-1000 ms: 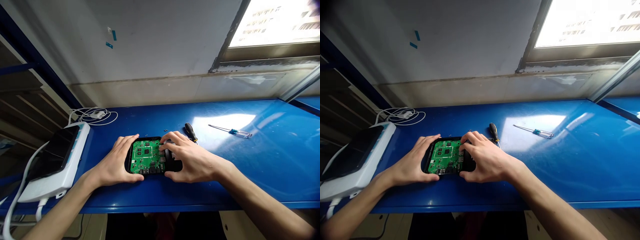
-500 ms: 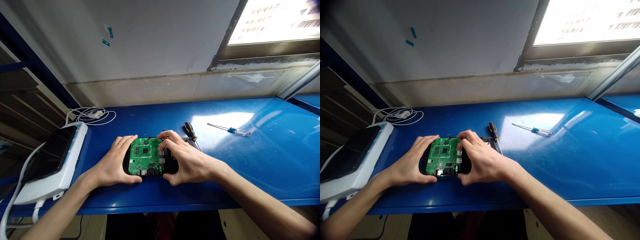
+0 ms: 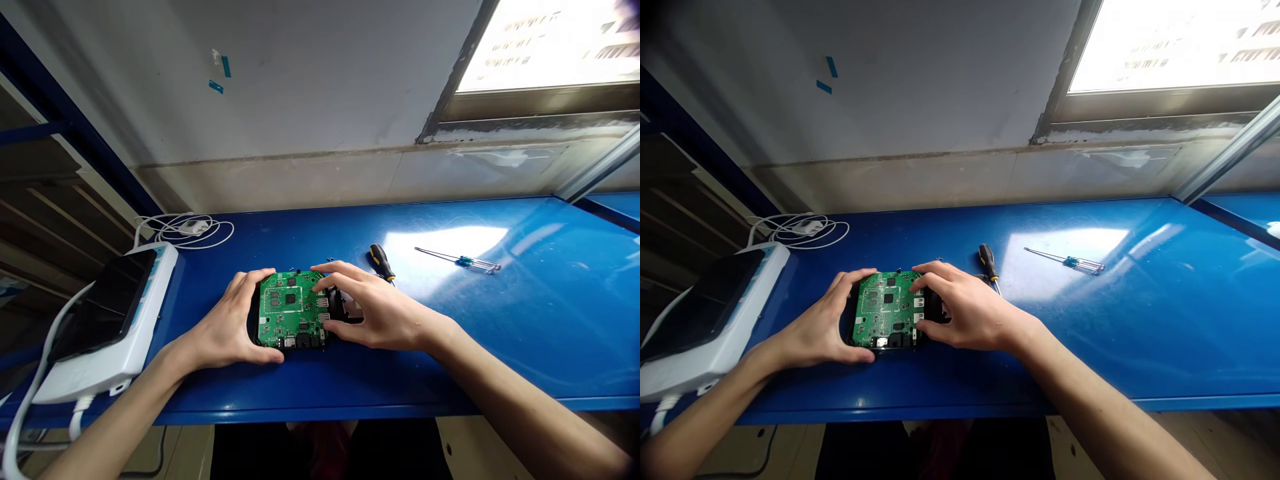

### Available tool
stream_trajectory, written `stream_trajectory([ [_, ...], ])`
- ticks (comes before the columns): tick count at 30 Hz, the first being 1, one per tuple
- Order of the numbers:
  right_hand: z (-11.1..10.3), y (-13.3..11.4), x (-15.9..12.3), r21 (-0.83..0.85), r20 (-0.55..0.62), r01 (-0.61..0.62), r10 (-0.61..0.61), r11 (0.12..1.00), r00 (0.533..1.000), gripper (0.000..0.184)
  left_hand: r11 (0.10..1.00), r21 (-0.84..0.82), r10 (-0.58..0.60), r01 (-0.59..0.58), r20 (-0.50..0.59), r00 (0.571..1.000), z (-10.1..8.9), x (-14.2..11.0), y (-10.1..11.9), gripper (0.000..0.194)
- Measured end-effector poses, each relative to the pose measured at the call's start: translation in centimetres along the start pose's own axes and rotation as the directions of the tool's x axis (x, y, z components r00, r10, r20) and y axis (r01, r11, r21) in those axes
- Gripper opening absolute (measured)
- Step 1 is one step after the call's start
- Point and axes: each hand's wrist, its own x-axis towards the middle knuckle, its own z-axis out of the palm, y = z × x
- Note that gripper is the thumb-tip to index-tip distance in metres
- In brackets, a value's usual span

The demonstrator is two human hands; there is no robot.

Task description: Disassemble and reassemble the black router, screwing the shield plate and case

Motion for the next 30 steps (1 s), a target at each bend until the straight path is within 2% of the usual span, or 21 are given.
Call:
stream_trajectory([
  [4, 0.2, 0.1, 0.2, -0.048, -0.077, 0.024, -0.028, 0.999, 0.997, 0.049, 1.000, -0.029, -0.013, 0.013, -0.002, 1.000, 0.1, -0.1, 0.0, 0.120],
  [10, 0.9, 0.3, 0.2, -0.192, -0.210, 0.151, -0.191, 0.970, 0.959, 0.047, 0.997, -0.055, -0.045, 0.046, 0.021, 0.999, 0.0, -0.1, 0.1, 0.126],
  [13, 1.1, 0.3, 0.2, -0.220, -0.244, 0.173, -0.226, 0.960, 0.943, 0.048, 0.997, -0.067, -0.025, 0.025, 0.004, 1.000, 0.0, -0.2, -0.1, 0.132],
  [17, 1.2, 0.4, 0.3, -0.183, -0.264, 0.153, -0.199, 0.971, 0.944, 0.056, 0.996, -0.087, -0.032, 0.032, 0.001, 0.999, 0.0, -0.3, -0.3, 0.139],
  [22, 1.1, 0.7, 0.5, -0.094, -0.302, 0.082, -0.107, 0.992, 0.947, 0.058, 0.997, -0.070, -0.017, 0.019, 0.027, 0.999, 0.1, -0.2, -0.4, 0.139],
  [30, 0.8, 1.0, 0.3, -0.046, -0.401, 0.011, -0.029, 0.999, 0.916, 0.060, 0.995, -0.095, -0.028, 0.031, 0.042, 0.999, -0.3, -0.4, -0.1, 0.133],
])
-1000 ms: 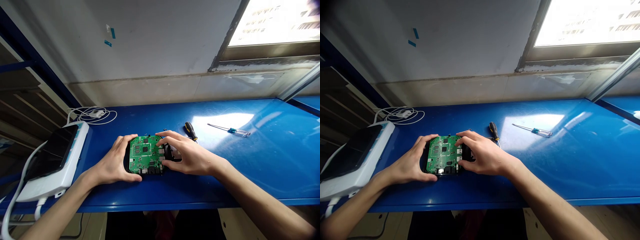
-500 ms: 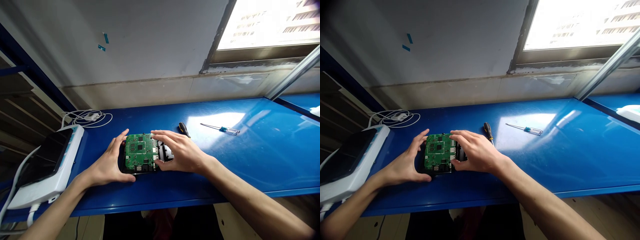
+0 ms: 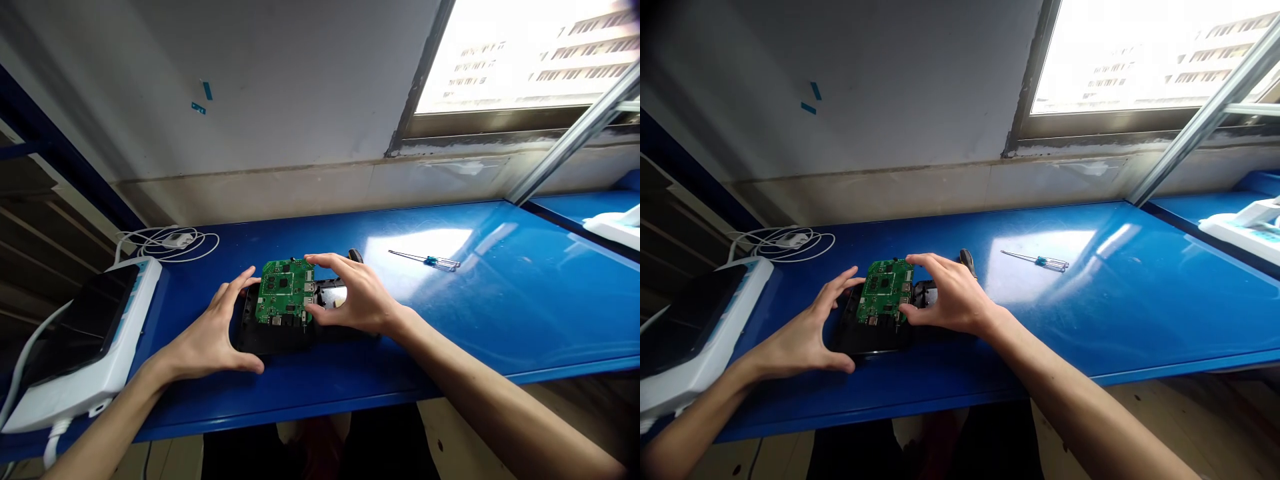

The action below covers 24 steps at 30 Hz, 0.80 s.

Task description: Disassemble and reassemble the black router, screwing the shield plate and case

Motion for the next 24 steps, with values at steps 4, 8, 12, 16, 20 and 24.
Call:
stream_trajectory([
  [4, -0.3, 0.0, -0.1, -0.007, -0.017, -0.027, 0.027, 1.000, 0.999, 0.062, 1.000, -0.001, 0.029, -0.029, 0.001, 1.000, -0.7, 0.1, 0.4, 0.117],
  [8, -0.6, 0.0, -0.1, 0.017, -0.048, -0.028, 0.029, 0.999, 0.998, 0.065, 0.998, 0.050, 0.028, -0.029, 0.012, 1.000, -1.2, 0.7, 1.7, 0.109],
  [12, -1.2, 0.1, 0.0, 0.064, -0.073, -0.071, 0.076, 0.995, 0.994, 0.067, 0.994, 0.062, 0.087, -0.086, -0.016, 0.996, -1.7, 2.2, 2.8, 0.111],
  [16, -1.7, 0.3, 0.1, 0.160, -0.090, -0.109, 0.124, 0.981, 0.988, 0.069, 0.992, 0.002, 0.128, -0.128, -0.037, 0.991, -2.4, 4.2, 3.5, 0.111],
  [20, -2.1, 0.8, 0.1, 0.256, -0.103, -0.123, 0.153, 0.959, 0.983, 0.074, 0.985, -0.007, 0.171, -0.171, -0.022, 0.985, -2.7, 5.4, 3.9, 0.113],
  [24, -2.3, 1.3, -0.1, 0.279, -0.057, -0.149, 0.172, 0.949, 0.984, 0.079, 0.981, 0.032, 0.192, -0.190, -0.053, 0.980, -2.4, 5.9, 4.0, 0.112],
])
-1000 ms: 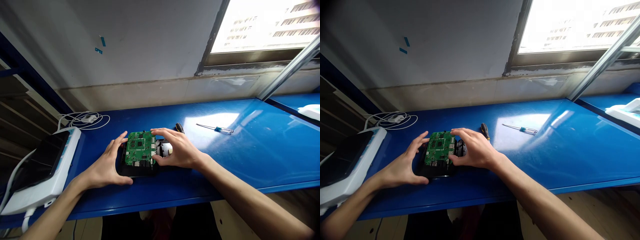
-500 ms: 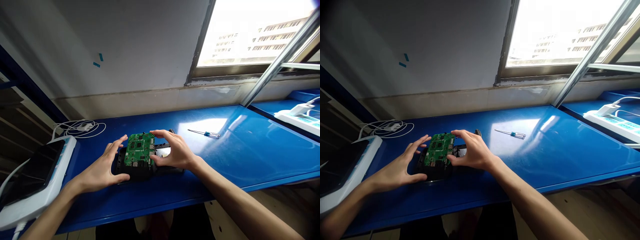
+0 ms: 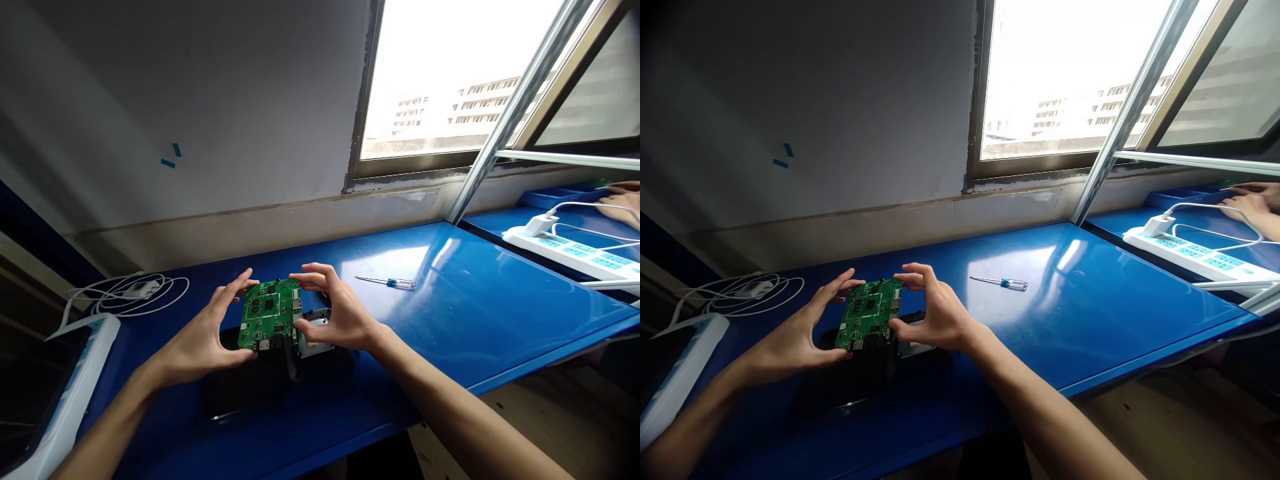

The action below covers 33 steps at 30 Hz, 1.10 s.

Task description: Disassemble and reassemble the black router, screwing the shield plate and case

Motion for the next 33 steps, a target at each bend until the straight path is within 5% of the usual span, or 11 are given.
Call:
stream_trajectory([
  [3, 0.0, 0.2, -0.2, -0.039, 0.059, 0.021, -0.019, 0.999, 0.998, 0.085, 0.999, 0.030, 0.021, -0.018, -0.101, 0.995, 0.6, 0.0, -0.2, 0.112],
  [9, 0.9, 0.3, -0.5, -0.247, 0.167, 0.085, -0.044, 0.965, 0.985, 0.126, 0.983, 0.131, 0.159, -0.132, -0.232, 0.960, 1.8, -0.2, -0.7, 0.108],
  [25, 2.0, 0.7, -0.4, -0.347, 0.052, 0.174, -0.166, 0.922, 0.985, 0.119, 0.918, 0.335, 0.292, -0.210, -0.213, 0.932, 2.7, -0.6, 0.0, 0.110],
  [33, 3.3, 0.3, -0.4, -0.412, 0.045, 0.274, -0.281, 0.869, 0.959, 0.112, 0.806, 0.540, 0.431, -0.244, -0.250, 0.867, 3.0, 0.0, 0.0, 0.106],
])
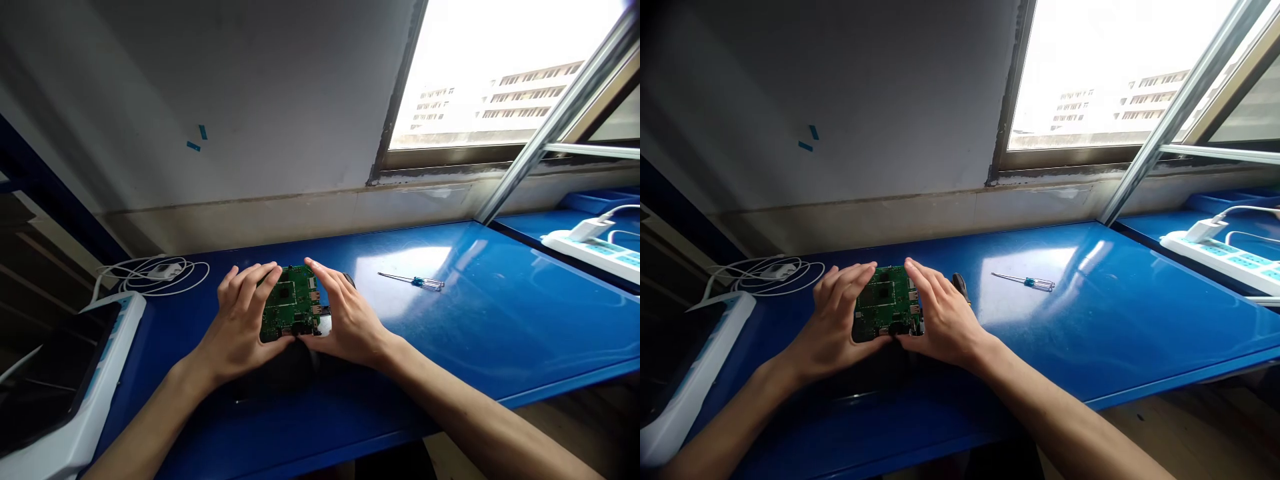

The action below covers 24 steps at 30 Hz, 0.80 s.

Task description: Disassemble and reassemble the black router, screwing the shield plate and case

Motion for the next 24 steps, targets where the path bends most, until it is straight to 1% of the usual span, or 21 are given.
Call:
stream_trajectory([
  [5, -0.3, -0.4, 0.0, -0.003, 0.003, 0.086, -0.086, 0.996, 0.996, 0.107, 0.998, 0.012, 0.056, -0.056, -0.026, 0.998, -0.2, 0.2, 0.3, 0.105],
  [9, -0.7, -0.7, -0.1, 0.018, 0.039, 0.176, -0.176, 0.984, 0.984, 0.104, 0.998, -0.038, 0.059, -0.059, -0.010, 0.998, -0.3, 0.2, 0.5, 0.109],
  [12, -0.7, -0.9, 0.1, 0.064, 0.042, 0.205, -0.208, 0.977, 0.977, 0.103, 0.995, -0.083, 0.052, -0.053, -0.006, 0.999, -0.3, 0.2, 0.6, 0.113],
  [14, -0.7, -0.8, 0.1, 0.098, 0.033, 0.197, -0.201, 0.976, 0.979, 0.109, 0.991, -0.130, 0.022, -0.022, 0.000, 1.000, -0.4, 0.2, 0.7, 0.118],
  [16, -0.6, -0.7, 0.1, 0.126, 0.031, 0.168, -0.173, 0.978, 0.984, 0.118, 0.978, -0.207, -0.035, 0.038, 0.016, 0.999, -0.7, 0.2, 0.8, 0.124],
  [19, -0.4, -0.5, -0.1, 0.151, 0.065, 0.101, -0.112, 0.983, 0.992, 0.125, 0.927, -0.357, -0.105, 0.118, 0.058, 0.993, -1.3, 0.0, 1.0, 0.128],
  [22, -0.4, -0.5, -0.2, 0.180, 0.096, 0.047, -0.065, 0.983, 0.993, 0.130, 0.845, -0.522, -0.085, 0.119, 0.088, 0.992, -1.4, -0.2, 1.1, 0.125],
  [24, -0.4, -0.6, -0.2, 0.202, 0.112, 0.016, -0.039, 0.979, 0.993, 0.136, 0.780, -0.620, -0.053, 0.090, 0.078, 0.996, -1.4, -0.3, 1.2, 0.123],
])
